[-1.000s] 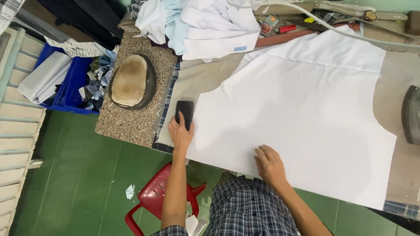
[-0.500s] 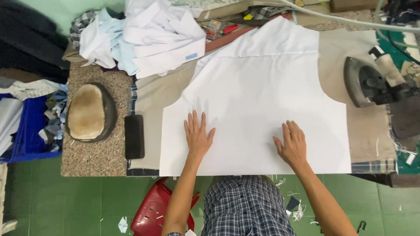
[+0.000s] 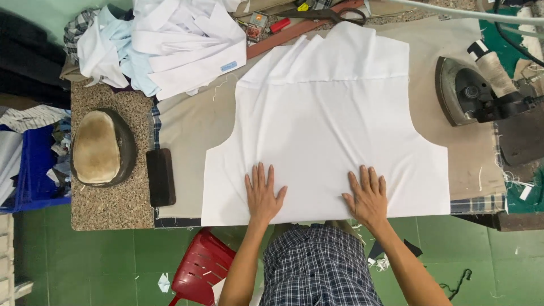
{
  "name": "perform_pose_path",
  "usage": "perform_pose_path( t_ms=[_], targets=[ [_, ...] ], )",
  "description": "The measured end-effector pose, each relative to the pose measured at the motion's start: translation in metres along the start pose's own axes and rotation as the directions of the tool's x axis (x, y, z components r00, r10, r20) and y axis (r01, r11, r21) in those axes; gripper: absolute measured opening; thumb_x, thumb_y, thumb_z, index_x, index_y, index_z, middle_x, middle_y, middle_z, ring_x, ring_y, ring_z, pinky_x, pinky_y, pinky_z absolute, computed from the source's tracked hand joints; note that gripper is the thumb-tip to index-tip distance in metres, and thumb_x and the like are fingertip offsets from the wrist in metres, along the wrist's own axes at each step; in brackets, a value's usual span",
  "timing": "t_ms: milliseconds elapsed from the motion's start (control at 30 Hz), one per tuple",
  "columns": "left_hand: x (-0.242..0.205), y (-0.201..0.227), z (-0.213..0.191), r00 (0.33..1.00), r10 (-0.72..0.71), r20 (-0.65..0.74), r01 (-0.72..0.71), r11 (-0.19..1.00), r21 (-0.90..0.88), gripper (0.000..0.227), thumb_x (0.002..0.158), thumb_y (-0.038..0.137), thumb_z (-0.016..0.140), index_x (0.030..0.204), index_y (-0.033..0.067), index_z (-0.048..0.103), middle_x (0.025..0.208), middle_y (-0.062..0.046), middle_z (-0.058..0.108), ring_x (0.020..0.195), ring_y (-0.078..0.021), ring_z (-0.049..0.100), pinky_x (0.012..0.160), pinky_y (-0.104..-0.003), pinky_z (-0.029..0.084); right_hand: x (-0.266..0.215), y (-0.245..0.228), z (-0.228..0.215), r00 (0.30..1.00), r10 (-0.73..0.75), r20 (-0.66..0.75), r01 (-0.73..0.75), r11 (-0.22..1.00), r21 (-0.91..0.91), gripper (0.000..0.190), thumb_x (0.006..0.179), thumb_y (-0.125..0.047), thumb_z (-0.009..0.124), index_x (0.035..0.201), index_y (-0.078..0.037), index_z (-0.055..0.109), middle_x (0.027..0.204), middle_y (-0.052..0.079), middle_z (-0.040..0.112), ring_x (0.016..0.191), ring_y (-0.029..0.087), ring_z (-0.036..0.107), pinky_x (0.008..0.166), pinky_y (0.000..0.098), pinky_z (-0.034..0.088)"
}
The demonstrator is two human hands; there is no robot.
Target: The person irons a white garment on a flat ironing table using a steam iron and a black pressing block. They repeatedly smooth the fabric, press seams, and adjust the garment's position to remove wrinkles.
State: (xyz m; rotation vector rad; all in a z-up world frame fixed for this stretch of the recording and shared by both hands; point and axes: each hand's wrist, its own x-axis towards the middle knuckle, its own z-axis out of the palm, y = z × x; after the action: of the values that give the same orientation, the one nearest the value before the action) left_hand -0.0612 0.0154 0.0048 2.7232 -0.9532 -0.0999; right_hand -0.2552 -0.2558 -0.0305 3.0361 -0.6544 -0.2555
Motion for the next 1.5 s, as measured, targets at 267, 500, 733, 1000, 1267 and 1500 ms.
perform_pose_path(
  t_ms=[267,500,733,1000,1267,1500],
  targets=[
    [-0.064,0.029,-0.005,0.994,-0.055,0.097,0.046,0.995,0.093,0.077,0.102,0.061,0.034,0.16,0.0116,0.026,0.167,-0.021,0.016,0.155,-0.0361,0.013,0.123,-0.056,0.008,-0.061,0.012,-0.015,0.947,-0.13,-0.294,0.191,0.963,0.192,0.074,0.101,-0.062,0.026,0.162,-0.021,0.026,0.174,0.01,0.009,0.162,0.027,0.004,0.127,0.0548,0.009],
    [0.079,-0.01,-0.014,1.0,-0.017,0.015,0.018,0.998,-0.056,0.071,0.102,0.052,0.049,0.151,0.0008,0.043,0.156,-0.03,0.037,0.149,-0.0434,0.03,0.122,-0.061,0.015,0.049,0.022,-0.018,0.994,-0.091,-0.058,0.091,0.996,-0.004,0.07,0.099,-0.07,0.026,0.155,-0.031,0.042,0.167,0.001,0.035,0.158,0.022,0.023,0.128,0.0484,0.013],
    [0.186,-0.064,0.0,0.992,-0.12,0.041,0.116,0.99,0.083,0.065,0.105,0.049,0.041,0.157,0.011,0.037,0.161,-0.021,0.034,0.15,-0.0388,0.029,0.119,-0.063,0.02,0.181,0.044,-0.024,0.997,-0.074,0.012,0.073,0.996,0.048,0.066,0.106,-0.064,0.023,0.16,-0.028,0.036,0.169,0.001,0.031,0.158,0.023,0.021,0.126,0.0527,0.016],
    [0.182,-0.022,0.006,0.963,-0.188,-0.195,0.214,0.97,0.12,0.074,0.102,0.043,0.054,0.156,-0.0046,0.036,0.16,-0.035,0.028,0.15,-0.049,0.025,0.118,-0.064,0.015,0.211,0.072,-0.035,0.997,0.078,-0.001,-0.077,0.987,0.141,0.069,0.112,-0.059,0.021,0.161,-0.014,0.037,0.17,0.013,0.028,0.16,0.029,0.015,0.125,0.0538,0.009],
    [0.152,0.024,0.012,0.986,-0.122,0.11,0.118,0.992,0.043,0.074,0.103,0.057,0.04,0.161,0.0108,0.03,0.168,-0.024,0.016,0.156,-0.0401,0.012,0.123,-0.061,0.0,0.165,0.18,-0.105,0.779,-0.051,-0.625,0.005,0.997,-0.075,0.047,0.098,-0.032,0.075,0.137,-0.007,0.068,0.147,0.016,0.066,0.144,0.031,0.051,0.119,0.0466,0.033],
    [0.147,0.224,0.026,0.859,0.041,0.511,-0.135,0.98,0.149,0.084,0.099,0.068,0.01,0.161,0.0126,0.005,0.168,-0.017,-0.002,0.155,-0.033,-0.005,0.123,-0.054,-0.004,0.128,0.288,-0.118,0.892,0.061,-0.448,-0.123,0.986,-0.11,0.09,0.09,-0.039,0.081,0.155,0.018,0.054,0.156,0.036,0.056,0.146,0.049,0.045,0.114,0.0639,0.03]
  ],
)
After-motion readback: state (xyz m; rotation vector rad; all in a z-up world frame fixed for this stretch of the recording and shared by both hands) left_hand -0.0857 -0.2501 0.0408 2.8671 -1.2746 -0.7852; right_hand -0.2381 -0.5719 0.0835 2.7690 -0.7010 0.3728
